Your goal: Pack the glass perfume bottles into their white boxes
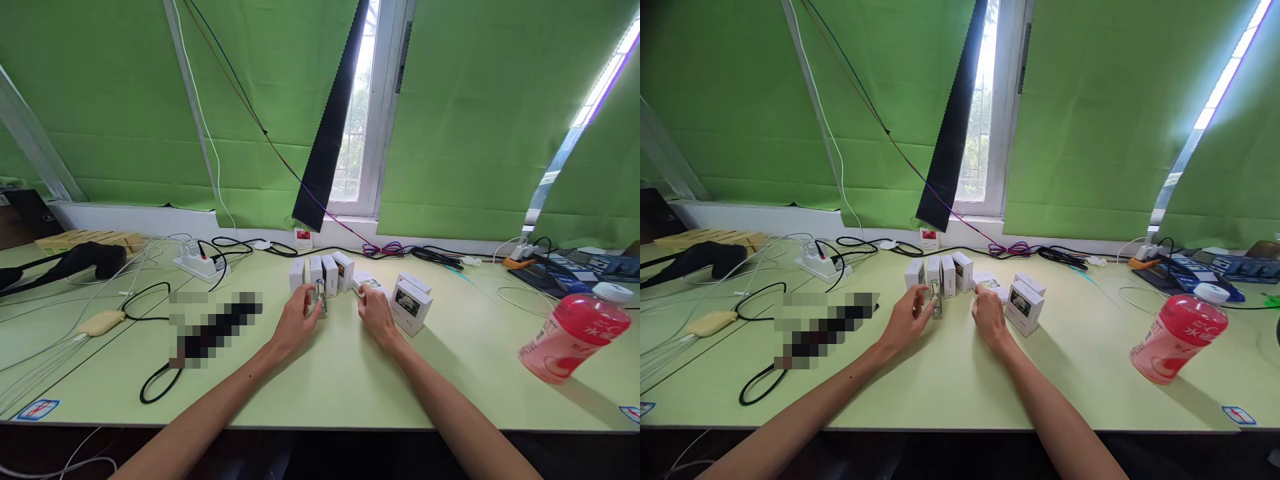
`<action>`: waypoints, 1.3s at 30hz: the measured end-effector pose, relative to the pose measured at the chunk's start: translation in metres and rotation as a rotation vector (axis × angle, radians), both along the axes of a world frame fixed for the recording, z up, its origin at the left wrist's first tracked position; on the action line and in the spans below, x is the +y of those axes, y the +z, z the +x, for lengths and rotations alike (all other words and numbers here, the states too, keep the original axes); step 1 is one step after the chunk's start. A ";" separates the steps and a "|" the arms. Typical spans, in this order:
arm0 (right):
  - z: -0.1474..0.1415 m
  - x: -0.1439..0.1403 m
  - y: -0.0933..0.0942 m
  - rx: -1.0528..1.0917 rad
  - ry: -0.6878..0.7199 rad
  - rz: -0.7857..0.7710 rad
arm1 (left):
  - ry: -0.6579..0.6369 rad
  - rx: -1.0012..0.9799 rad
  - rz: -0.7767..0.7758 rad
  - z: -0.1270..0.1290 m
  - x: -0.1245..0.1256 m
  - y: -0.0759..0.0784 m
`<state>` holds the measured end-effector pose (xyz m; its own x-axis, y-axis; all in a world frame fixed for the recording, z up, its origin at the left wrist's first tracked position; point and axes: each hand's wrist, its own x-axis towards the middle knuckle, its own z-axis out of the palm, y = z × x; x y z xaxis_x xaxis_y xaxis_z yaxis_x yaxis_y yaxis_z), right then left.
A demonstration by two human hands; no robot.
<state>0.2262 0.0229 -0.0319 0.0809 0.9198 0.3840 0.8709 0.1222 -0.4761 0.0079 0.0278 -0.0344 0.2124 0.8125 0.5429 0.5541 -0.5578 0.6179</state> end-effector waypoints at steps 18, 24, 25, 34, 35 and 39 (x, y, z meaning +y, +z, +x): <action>-0.013 -0.043 0.068 0.080 0.125 -0.073 | 0.013 0.083 -0.050 -0.001 0.005 -0.006; -0.015 -0.070 0.089 0.079 0.199 -0.191 | -0.043 0.089 -0.094 0.001 0.006 -0.009; -0.015 -0.074 0.091 0.070 0.211 -0.205 | -0.048 0.083 -0.096 0.001 0.006 -0.008; -0.025 -0.106 0.105 0.063 0.387 -0.238 | -0.142 0.032 -0.217 0.007 0.002 0.000; -0.027 -0.108 0.105 0.065 0.401 -0.236 | -0.157 0.027 -0.234 0.007 0.002 0.001; -0.037 -0.116 0.104 0.030 0.477 -0.241 | -0.223 -0.007 -0.315 0.007 -0.001 0.009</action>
<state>0.1895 -0.0930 0.0721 -0.3596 0.9191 0.1613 0.7309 0.3849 -0.5635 0.0149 0.0272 -0.0256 0.3997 0.8740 0.2763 0.4356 -0.4463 0.7817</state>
